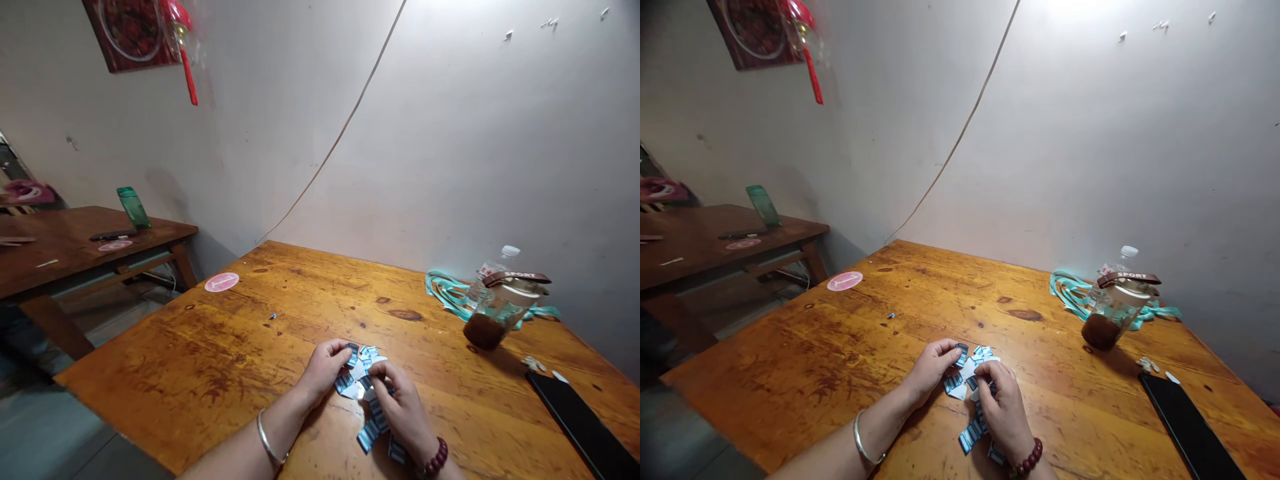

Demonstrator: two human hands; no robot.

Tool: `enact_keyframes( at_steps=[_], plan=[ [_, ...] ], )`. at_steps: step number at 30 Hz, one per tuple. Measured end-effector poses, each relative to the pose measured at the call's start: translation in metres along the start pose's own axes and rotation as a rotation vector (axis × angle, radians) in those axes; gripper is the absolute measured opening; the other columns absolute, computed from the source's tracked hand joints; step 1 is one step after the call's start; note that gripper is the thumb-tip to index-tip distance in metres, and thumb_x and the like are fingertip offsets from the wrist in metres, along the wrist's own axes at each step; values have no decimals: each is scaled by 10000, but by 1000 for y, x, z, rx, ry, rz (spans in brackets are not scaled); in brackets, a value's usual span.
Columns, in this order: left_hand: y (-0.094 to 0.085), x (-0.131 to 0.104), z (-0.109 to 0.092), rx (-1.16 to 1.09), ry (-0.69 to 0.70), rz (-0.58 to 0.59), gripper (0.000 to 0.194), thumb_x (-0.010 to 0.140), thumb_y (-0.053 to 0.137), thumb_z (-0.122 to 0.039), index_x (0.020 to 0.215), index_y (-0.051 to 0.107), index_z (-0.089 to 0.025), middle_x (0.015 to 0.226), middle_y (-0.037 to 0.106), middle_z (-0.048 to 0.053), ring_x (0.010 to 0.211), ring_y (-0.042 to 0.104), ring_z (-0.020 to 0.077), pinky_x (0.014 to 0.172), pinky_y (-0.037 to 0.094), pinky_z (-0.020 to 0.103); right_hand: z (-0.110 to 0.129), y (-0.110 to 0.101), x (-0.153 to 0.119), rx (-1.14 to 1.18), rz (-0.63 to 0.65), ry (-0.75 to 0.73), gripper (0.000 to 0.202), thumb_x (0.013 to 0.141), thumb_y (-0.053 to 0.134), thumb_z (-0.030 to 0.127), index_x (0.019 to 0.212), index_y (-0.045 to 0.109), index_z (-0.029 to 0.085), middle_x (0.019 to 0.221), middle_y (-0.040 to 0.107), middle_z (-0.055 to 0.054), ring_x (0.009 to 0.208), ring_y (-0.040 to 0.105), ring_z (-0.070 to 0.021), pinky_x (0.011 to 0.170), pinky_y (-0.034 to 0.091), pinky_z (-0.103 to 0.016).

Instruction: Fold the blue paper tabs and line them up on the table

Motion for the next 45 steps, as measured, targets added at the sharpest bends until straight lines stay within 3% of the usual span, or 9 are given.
enact_keyframes(
  at_steps=[4, 8, 12, 18, 32, 38, 45],
  plan=[
    [15, -8, -4, 94, 23, 84, 271, 648, 616, -372, 712, 620, -109, 582, 541, -1, 505, 442, 76, 483, 338, 185, 11, -2, 0, 128, -18, -46, 138, 809, 455, 251, 775, 579, 200, 768, 595, -24, 733, 551, -159, 669, 431, -250],
    [26, -14, 2, 93, -49, 157, 314, 638, 618, -410, 730, 624, -110, 589, 539, 2, 506, 460, 84, 495, 367, 200, 9, -1, 0, 184, -34, 7, 124, 804, 476, 270, 821, 573, 194, 763, 608, -19, 715, 565, -155, 661, 443, -241],
    [31, -17, 7, 69, -135, 196, 310, 616, 636, -406, 705, 620, -110, 569, 531, 0, 506, 466, 83, 518, 380, 208, 2, -6, 1, 140, -91, 31, 134, 791, 493, 294, 812, 574, 189, 720, 603, -14, 660, 556, -151, 612, 439, -238],
    [35, -19, 11, -13, -159, 276, 297, 641, 620, -379, 778, 633, -116, 668, 578, 31, 557, 508, 90, 550, 383, 205, -3, -6, 2, 114, -90, 45, 155, 799, 472, 307, 761, 571, 193, 747, 604, -27, 700, 557, -164, 629, 435, -244],
    [18, -12, 7, 27, -137, 97, 261, 605, 652, -353, 707, 609, -116, 606, 567, 4, 479, 479, 73, 471, 360, 183, -10, -6, 2, 176, -110, 59, 163, 797, 473, 313, 725, 544, 184, 664, 566, -2, 616, 525, -141, 585, 426, -225],
    [18, -11, 7, 53, -122, 89, 309, 578, 672, -389, 688, 594, -111, 578, 552, 2, 464, 467, 80, 461, 357, 196, -7, -1, 3, 262, -58, 77, 151, 796, 475, 304, 800, 563, 181, 735, 602, -22, 686, 565, -160, 629, 449, -238],
    [16, -7, 16, -8, -120, 109, 323, 612, 643, -426, 699, 597, -119, 560, 531, -12, 437, 426, 61, 433, 313, 177, -14, 2, 3, 237, -37, 111, 168, 800, 466, 311, 728, 541, 179, 672, 559, -3, 619, 519, -138, 584, 429, -222]
  ],
)
Point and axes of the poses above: each hand's wrist, its own x-axis towards the middle knuckle, its own y-axis out of the palm, z = x × y, the point moved 9 cm from there along x, towards the middle knuckle
